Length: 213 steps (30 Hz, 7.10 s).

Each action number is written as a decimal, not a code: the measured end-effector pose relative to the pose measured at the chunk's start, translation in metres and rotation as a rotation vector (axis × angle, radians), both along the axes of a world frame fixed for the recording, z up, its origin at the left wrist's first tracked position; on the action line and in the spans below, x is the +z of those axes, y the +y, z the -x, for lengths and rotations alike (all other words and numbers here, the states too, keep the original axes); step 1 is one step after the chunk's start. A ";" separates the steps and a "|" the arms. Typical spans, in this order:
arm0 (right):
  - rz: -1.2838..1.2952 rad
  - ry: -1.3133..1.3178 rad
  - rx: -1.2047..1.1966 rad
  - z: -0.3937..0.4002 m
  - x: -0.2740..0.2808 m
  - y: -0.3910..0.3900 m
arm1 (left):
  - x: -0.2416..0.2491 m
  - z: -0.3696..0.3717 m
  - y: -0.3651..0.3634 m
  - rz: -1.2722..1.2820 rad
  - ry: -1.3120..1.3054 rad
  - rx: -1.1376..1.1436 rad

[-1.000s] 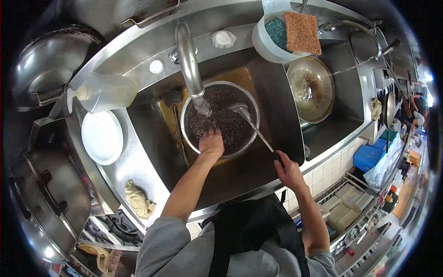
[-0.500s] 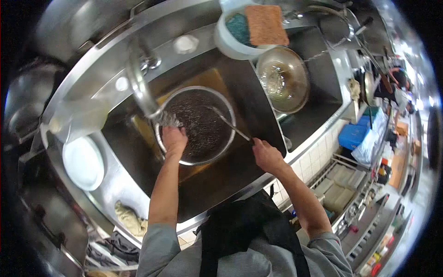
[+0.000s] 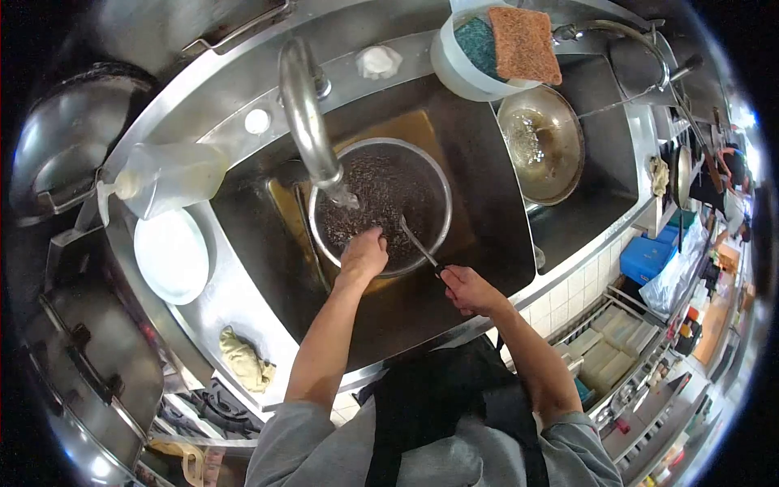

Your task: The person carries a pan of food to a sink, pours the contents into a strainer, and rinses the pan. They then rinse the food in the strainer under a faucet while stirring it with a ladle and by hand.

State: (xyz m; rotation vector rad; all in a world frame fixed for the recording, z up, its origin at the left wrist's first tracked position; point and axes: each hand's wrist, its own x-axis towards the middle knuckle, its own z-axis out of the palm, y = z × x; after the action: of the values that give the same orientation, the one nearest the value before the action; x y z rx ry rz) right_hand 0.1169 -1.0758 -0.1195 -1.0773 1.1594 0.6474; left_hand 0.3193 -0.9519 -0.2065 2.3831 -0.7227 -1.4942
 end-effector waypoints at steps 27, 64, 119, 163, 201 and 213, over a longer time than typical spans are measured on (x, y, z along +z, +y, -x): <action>0.991 -0.237 0.494 0.011 0.000 -0.017 | -0.039 0.000 -0.016 0.151 -0.389 -0.293; 0.086 -0.116 0.053 0.024 0.022 -0.002 | -0.042 -0.044 -0.011 0.325 0.494 0.828; 0.249 -0.204 0.180 -0.007 -0.009 -0.019 | -0.034 -0.042 -0.005 0.294 -0.442 -0.008; 0.827 -0.109 0.912 0.029 0.040 0.014 | -0.038 -0.017 0.029 0.033 -0.349 -0.396; 0.976 -0.327 0.442 0.082 0.117 -0.008 | -0.076 0.013 0.006 -0.023 -0.359 -0.536; 1.008 -0.416 0.457 0.079 0.124 -0.007 | -0.067 -0.031 0.005 0.140 -0.232 -0.218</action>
State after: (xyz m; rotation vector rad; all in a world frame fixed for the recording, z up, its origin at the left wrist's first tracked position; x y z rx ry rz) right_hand 0.0377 -1.0831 0.0045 -2.2522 0.8504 0.1091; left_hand 0.3501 -0.9473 -0.2731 2.4579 -1.1338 -1.2033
